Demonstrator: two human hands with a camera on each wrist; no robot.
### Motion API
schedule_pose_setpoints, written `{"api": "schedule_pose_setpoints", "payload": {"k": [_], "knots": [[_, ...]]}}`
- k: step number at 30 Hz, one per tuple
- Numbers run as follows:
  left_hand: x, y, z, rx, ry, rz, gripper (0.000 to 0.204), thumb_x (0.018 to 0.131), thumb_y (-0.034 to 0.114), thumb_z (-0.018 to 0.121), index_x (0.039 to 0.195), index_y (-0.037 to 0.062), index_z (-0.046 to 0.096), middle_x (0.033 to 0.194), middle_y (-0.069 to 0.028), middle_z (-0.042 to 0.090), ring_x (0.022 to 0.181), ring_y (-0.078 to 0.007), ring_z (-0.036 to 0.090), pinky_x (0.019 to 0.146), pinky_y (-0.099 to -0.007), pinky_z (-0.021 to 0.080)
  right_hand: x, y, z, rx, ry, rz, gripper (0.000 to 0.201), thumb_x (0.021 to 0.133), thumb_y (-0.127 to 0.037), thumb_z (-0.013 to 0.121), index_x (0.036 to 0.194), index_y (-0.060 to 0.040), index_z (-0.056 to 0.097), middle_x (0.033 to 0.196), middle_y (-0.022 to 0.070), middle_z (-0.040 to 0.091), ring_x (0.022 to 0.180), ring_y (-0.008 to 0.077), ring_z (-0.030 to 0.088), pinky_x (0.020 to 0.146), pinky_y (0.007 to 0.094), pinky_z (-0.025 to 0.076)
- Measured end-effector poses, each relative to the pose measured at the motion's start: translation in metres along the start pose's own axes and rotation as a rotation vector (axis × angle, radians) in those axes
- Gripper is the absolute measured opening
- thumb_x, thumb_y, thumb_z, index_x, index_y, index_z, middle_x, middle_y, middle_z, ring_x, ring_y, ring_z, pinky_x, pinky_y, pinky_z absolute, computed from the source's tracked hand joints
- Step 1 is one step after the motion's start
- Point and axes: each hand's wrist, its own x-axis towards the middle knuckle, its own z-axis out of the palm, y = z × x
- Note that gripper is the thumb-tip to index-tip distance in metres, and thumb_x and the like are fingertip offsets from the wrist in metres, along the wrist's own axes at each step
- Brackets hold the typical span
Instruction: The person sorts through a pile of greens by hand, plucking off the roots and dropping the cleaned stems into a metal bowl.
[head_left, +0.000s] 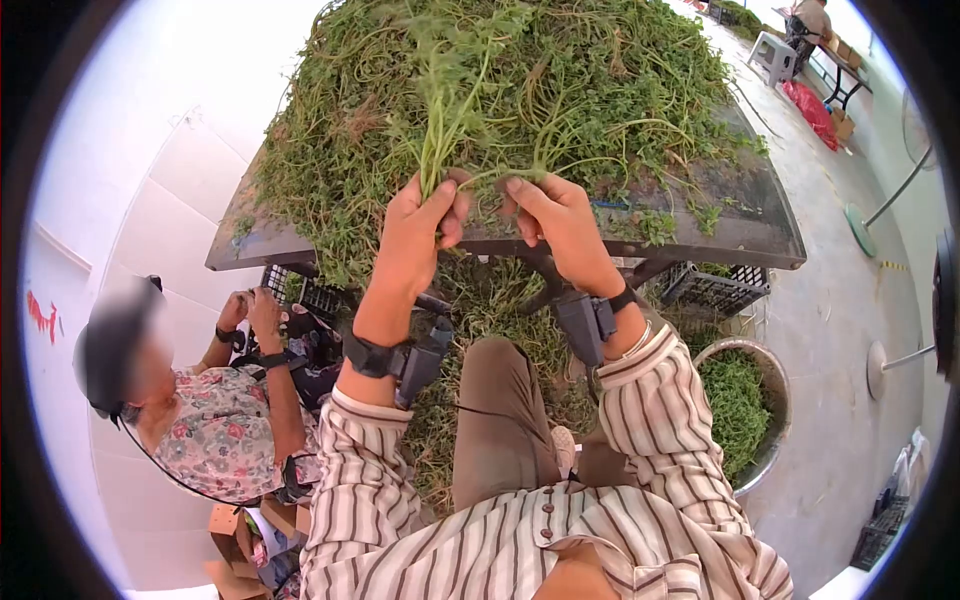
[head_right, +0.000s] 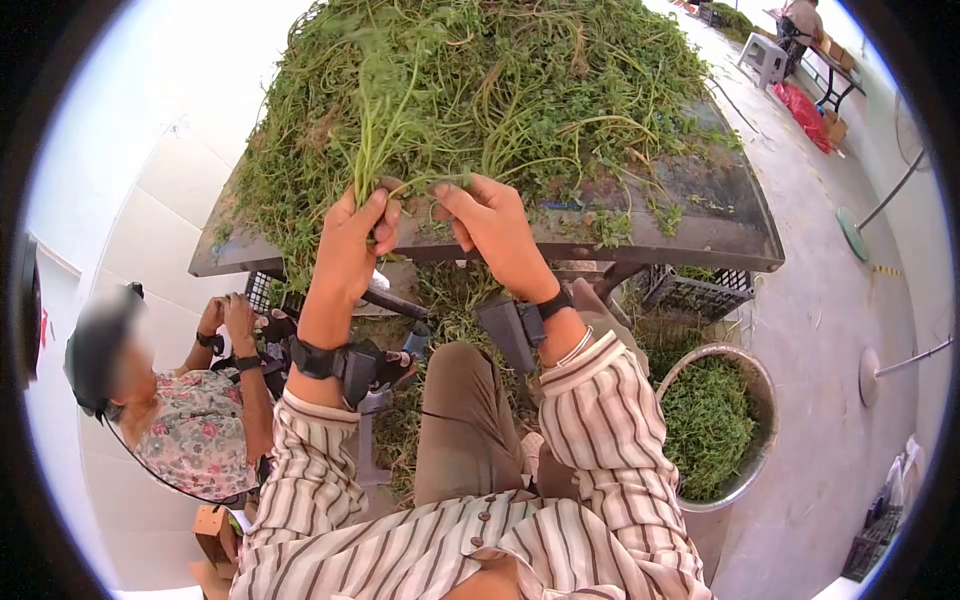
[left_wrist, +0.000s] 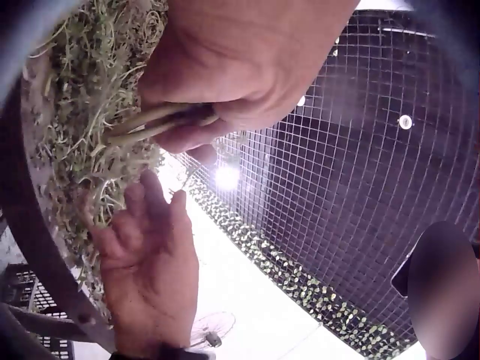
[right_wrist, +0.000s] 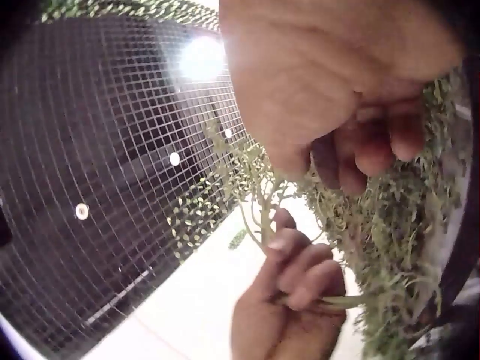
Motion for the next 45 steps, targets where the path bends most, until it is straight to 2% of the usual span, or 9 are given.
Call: {"api": "schedule_pose_setpoints", "payload": {"k": [13, 16, 19, 20, 21, 22, 23, 36, 45], "knots": [[-0.032, -0.037, 0.026, 0.068, 0.128, -0.037, 0.020, 0.090, 0.024, 0.051, 0.098, 0.0063, 0.054, 0.066, 0.0018, 0.050, 0.051, -0.0042, 0.041, 0.043, -0.0196, 0.032, -0.003, -0.003, 0.005, 0.275, -0.145, 0.152, 0.015, 0.087, -0.016, 0.053, 0.086, -0.0017, 0.057, 0.057, -0.0033, 0.042, 0.047, 0.0043, 0.037, 0.043, 0.0210, 0.029], [-0.042, -0.038, 0.044, -0.001, 0.123, 0.116, 0.025, 0.089, 0.028, 0.053, 0.102, 0.0062, 0.054, 0.065, 0.0051, 0.045, 0.054, -0.0027, 0.037, 0.046, -0.0185, 0.029, -0.009, 0.002, 0.011, 0.321, -0.063, 0.245, 0.015, 0.088, -0.016, 0.052, 0.085, -0.0012, 0.056, 0.055, -0.0035, 0.042, 0.046, 0.0047, 0.036, 0.040, 0.0220, 0.027], [-0.051, -0.047, 0.056, 0.089, 0.247, 0.153, 0.025, 0.090, 0.027, 0.051, 0.100, 0.0046, 0.055, 0.065, 0.0063, 0.044, 0.054, -0.0022, 0.036, 0.046, -0.0187, 0.028, -0.011, -0.005, 0.008, 0.061, -0.017, 0.124, 0.016, 0.088, -0.014, 0.051, 0.086, 0.0000, 0.058, 0.053, -0.0048, 0.041, 0.045, 0.0055, 0.038, 0.040, 0.0215, 0.029], [-0.051, -0.046, 0.061, 0.088, 0.256, 0.167, 0.024, 0.090, 0.026, 0.051, 0.100, 0.0045, 0.056, 0.065, 0.0066, 0.044, 0.054, -0.0018, 0.036, 0.046, -0.0187, 0.028, -0.010, -0.002, -0.003, -0.684, -0.188, -0.416, 0.017, 0.087, -0.015, 0.052, 0.089, 0.0005, 0.059, 0.052, -0.0039, 0.041, 0.044, 0.0062, 0.040, 0.042, 0.0208, 0.032], [-0.052, -0.044, 0.061, 0.081, 0.259, 0.177, 0.023, 0.090, 0.025, 0.051, 0.100, 0.0044, 0.056, 0.064, 0.0070, 0.045, 0.053, -0.0014, 0.035, 0.046, -0.0188, 0.028, -0.007, 0.013, -0.010, -0.600, -0.192, -0.397, 0.020, 0.087, -0.017, 0.053, 0.092, 0.0004, 0.060, 0.053, -0.0032, 0.044, 0.044, 0.0063, 0.041, 0.043, 0.0207, 0.033], [-0.051, -0.045, 0.060, 0.117, 0.258, 0.174, 0.022, 0.090, 0.024, 0.050, 0.097, 0.0045, 0.056, 0.063, 0.0072, 0.044, 0.051, -0.0009, 0.034, 0.045, -0.0188, 0.026, -0.011, -0.008, 0.004, 0.114, -0.042, 0.219, 0.018, 0.087, -0.018, 0.054, 0.088, -0.0010, 0.060, 0.054, -0.0028, 0.046, 0.046, 0.0055, 0.041, 0.044, 0.0206, 0.033], [-0.055, -0.038, 0.060, 0.103, 0.230, 0.096, 0.020, 0.091, 0.017, 0.048, 0.101, 0.0011, 0.056, 0.074, 0.0028, 0.053, 0.063, -0.0051, 0.044, 0.056, -0.0208, 0.036, -0.013, -0.006, 0.006, 0.161, -0.046, 0.229, 0.018, 0.087, -0.018, 0.055, 0.086, -0.0014, 0.060, 0.055, -0.0029, 0.047, 0.047, 0.0052, 0.042, 0.044, 0.0205, 0.033], [-0.062, -0.037, 0.065, 0.126, 0.373, 0.076, 0.015, 0.092, 0.015, 0.046, 0.092, 0.0029, 0.056, 0.064, 0.0052, 0.047, 0.052, -0.0009, 0.033, 0.045, -0.0187, 0.026, -0.012, -0.016, 0.011, 0.177, -0.129, 0.208, 0.017, 0.086, -0.017, 0.056, 0.078, -0.0028, 0.061, 0.054, -0.0039, 0.049, 0.046, 0.0028, 0.043, 0.043, 0.0186, 0.031], [-0.059, -0.040, 0.068, 0.066, 0.265, 0.173, 0.022, 0.092, 0.026, 0.050, 0.095, 0.0043, 0.053, 0.059, 0.0056, 0.043, 0.047, -0.0009, 0.030, 0.042, -0.0178, 0.023, -0.009, -0.009, 0.005, 0.277, -0.161, 0.228, 0.017, 0.086, -0.019, 0.059, 0.081, -0.0021, 0.061, 0.055, -0.0053, 0.045, 0.047, 0.0033, 0.039, 0.044, 0.0187, 0.030]]}}
